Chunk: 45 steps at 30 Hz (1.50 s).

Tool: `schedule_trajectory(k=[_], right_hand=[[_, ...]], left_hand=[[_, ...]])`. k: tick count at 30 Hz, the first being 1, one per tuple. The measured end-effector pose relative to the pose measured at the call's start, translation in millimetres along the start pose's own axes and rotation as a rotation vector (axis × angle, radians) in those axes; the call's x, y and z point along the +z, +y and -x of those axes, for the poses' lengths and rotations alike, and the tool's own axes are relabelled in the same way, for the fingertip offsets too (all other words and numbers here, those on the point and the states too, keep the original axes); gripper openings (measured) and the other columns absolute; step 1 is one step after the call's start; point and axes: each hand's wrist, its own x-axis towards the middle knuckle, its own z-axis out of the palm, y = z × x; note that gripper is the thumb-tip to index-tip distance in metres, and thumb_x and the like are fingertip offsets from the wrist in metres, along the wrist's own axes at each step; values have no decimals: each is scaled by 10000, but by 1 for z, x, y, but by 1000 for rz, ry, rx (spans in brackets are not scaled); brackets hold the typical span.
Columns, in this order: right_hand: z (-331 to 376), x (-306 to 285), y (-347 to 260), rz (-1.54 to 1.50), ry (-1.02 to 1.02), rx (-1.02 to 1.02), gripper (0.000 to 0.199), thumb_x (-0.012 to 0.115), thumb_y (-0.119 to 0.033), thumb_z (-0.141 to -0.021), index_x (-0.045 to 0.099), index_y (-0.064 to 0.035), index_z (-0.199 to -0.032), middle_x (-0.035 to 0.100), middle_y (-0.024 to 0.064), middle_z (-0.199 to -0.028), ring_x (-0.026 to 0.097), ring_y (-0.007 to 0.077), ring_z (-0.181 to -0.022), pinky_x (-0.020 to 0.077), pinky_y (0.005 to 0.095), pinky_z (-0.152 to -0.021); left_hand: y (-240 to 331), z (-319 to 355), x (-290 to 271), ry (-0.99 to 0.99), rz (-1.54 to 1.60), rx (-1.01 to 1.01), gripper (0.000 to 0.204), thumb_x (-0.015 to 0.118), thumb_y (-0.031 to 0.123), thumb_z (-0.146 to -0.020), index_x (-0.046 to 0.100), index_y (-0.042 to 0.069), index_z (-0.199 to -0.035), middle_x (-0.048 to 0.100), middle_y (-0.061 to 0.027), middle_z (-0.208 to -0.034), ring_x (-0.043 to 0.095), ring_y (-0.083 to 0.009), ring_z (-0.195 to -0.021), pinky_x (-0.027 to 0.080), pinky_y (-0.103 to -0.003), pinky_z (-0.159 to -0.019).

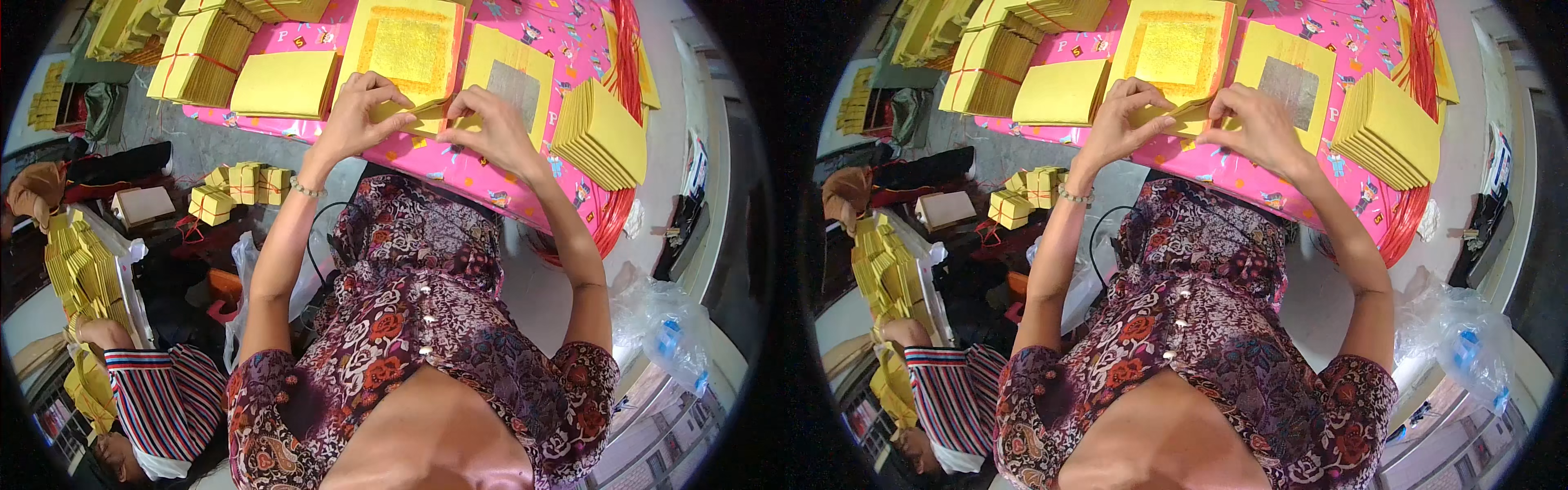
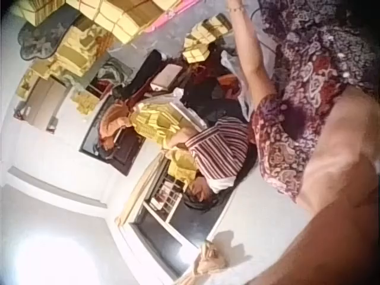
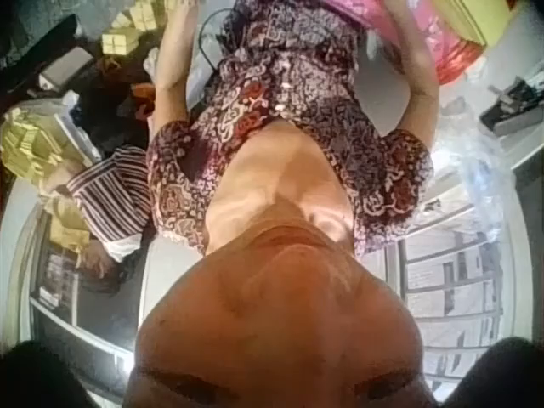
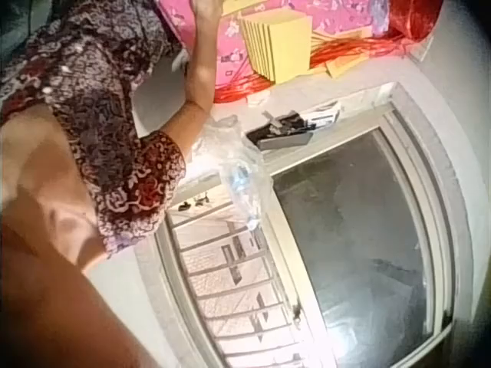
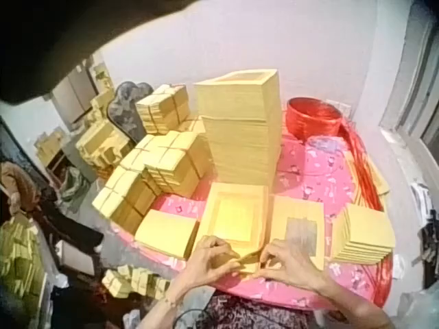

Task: Sorting and stacking sheets of yellow joss paper with gold leaf decoration.

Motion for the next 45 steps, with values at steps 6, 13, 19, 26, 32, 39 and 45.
schedule_trajectory(k=[6, 13, 19, 26, 32, 39, 45], right_hand=[[1, 13, 6, -5, 34, -79, 293, 803, -287, -806, 630, -55, -861, 633, 64, -838, 649, 237, -802, 511, 386, -705], [-2, 10, 4, 19, -36, -111, 237, 718, -258, -885, 638, -36, -859, 606, 92, -832, 626, 277, -778, 496, 405, -697], [-6, 9, 4, -18, 28, -104, 225, 685, -243, -917, 642, -27, -868, 594, 107, -840, 622, 278, -780, 494, 394, -696], [-9, -1, -8, -88, 83, -72, 237, 724, -235, -890, 637, -29, -966, 597, 101, -897, 631, 288, -847, 503, 406, -765], [-21, 14, 6, 113, 239, -310, 317, 713, -101, -802, 604, -55, -1096, 630, 119, -1038, 610, 325, -1039, 483, 428, -921], [-25, 23, 14, 187, 248, -406, 261, 655, -6, -762, 627, -68, -1014, 663, 111, -984, 636, 319, -1002, 488, 439, -923], [-27, 18, 5, 81, 174, -305, 213, 660, -110, -869, 629, -51, -1071, 661, 122, -999, 646, 311, -976, 493, 419, -882]], left_hand=[[2, 2, -2, 7, -2, 5, 240, 797, 315, -824, 768, 141, -987, 618, -48, -972, 539, -257, -965, 451, -377, -880], [0, 3, 0, 9, 0, 8, 269, 795, 318, -826, 758, 104, -985, 620, -60, -973, 540, -260, -963, 450, -372, -878], [-1, 2, 1, 12, 0, -1, 284, 793, 331, -827, 750, 89, -969, 621, -70, -978, 539, -266, -959, 449, -375, -869], [0, 3, 0, 24, 12, -8, 295, 798, 340, -815, 751, 92, -967, 615, -78, -971, 538, -273, -961, 447, -383, -869], [7, 2, -1, -3, -19, 9, 266, 807, 309, -805, 761, 111, -976, 611, -68, -972, 541, -267, -972, 437, -383, -890], [17, 5, -1, 6, -111, 25, 374, 811, 289, -800, 677, 102, -1094, 606, -82, -1092, 531, -291, -1044, 436, -397, -919], [9, 7, 6, 24, -239, 78, 366, 698, 65, -783, 643, 97, -1144, 625, -68, -1123, 539, -295, -1050, 432, -408, -877]])
